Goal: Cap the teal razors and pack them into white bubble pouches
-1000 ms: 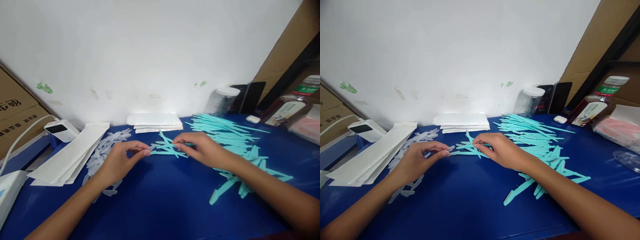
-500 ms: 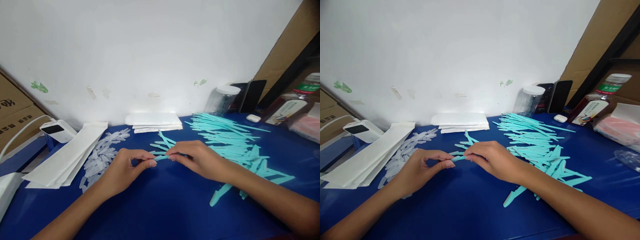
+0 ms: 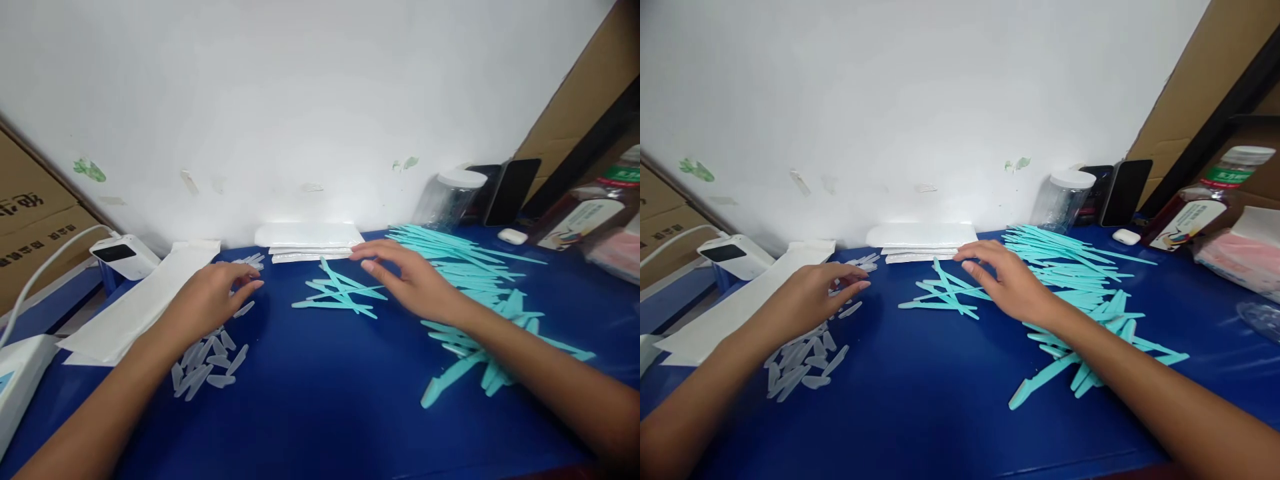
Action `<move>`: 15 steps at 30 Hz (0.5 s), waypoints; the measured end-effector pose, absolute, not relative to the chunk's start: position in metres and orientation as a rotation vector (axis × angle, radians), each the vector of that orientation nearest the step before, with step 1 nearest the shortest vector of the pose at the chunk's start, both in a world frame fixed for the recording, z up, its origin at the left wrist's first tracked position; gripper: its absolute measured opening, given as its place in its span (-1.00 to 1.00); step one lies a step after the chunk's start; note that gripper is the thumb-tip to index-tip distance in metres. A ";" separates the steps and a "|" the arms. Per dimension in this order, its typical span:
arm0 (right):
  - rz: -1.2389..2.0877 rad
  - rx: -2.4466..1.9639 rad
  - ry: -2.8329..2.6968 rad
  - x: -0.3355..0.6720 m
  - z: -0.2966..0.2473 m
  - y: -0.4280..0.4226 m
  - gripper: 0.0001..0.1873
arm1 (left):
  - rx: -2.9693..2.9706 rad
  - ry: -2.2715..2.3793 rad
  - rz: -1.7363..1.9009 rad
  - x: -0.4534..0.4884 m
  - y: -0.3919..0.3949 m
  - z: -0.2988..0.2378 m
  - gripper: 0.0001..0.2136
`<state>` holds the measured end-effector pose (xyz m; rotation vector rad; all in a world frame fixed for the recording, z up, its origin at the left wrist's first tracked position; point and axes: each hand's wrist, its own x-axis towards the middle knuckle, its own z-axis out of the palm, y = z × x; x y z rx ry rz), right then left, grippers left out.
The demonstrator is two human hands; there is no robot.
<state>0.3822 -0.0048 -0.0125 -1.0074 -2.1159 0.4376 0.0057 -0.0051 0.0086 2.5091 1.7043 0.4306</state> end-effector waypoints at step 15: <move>0.404 -1.141 -2.468 0.376 -0.024 -0.014 -0.38 | 2.455 1.756 0.320 -0.021 0.002 0.017 -0.61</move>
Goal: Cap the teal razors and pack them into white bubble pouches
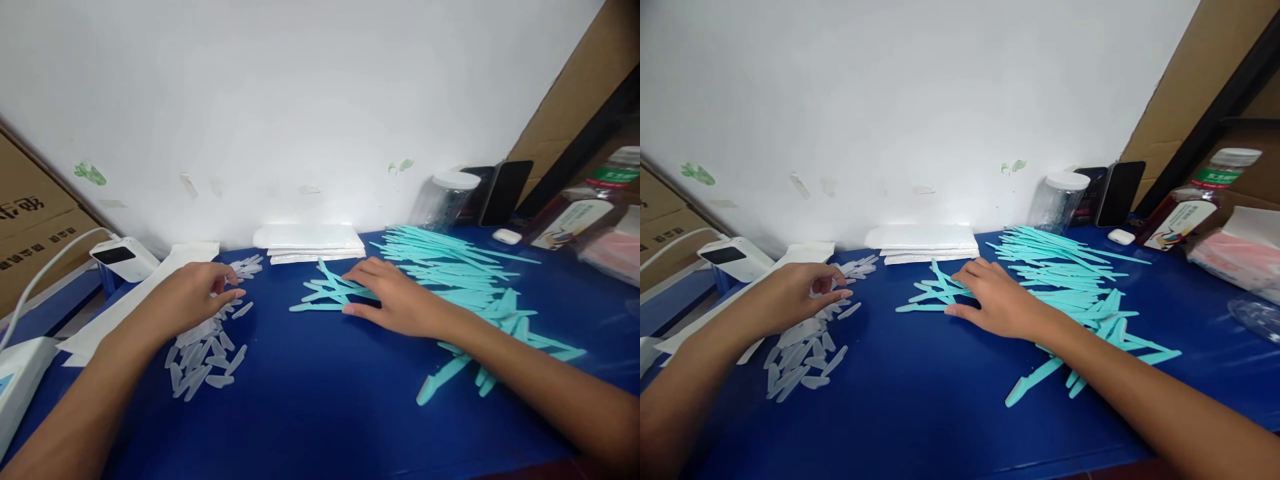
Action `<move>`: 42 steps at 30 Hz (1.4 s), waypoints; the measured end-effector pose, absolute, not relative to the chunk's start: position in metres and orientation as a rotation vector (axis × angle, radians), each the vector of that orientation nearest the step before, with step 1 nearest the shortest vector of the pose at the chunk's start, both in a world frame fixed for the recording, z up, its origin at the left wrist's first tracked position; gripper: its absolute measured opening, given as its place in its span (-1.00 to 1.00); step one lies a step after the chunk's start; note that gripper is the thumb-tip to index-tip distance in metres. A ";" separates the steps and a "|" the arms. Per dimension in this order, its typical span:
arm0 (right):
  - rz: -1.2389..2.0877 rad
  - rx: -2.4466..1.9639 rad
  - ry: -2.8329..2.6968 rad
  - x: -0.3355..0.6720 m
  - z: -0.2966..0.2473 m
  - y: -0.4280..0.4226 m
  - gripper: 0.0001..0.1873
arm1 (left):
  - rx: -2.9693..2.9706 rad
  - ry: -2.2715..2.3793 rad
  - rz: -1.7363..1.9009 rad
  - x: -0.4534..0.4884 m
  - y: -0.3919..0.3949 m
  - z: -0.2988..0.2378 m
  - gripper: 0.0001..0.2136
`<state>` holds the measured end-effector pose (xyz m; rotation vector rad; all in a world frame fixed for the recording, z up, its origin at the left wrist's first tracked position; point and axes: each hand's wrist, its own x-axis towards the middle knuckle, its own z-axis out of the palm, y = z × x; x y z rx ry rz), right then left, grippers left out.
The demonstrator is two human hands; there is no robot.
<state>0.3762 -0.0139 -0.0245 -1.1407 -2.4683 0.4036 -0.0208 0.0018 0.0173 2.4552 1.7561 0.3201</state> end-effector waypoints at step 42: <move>0.783 -1.492 -2.174 0.469 0.019 0.031 -0.51 | 1.784 1.280 0.896 0.045 -0.021 0.001 -0.68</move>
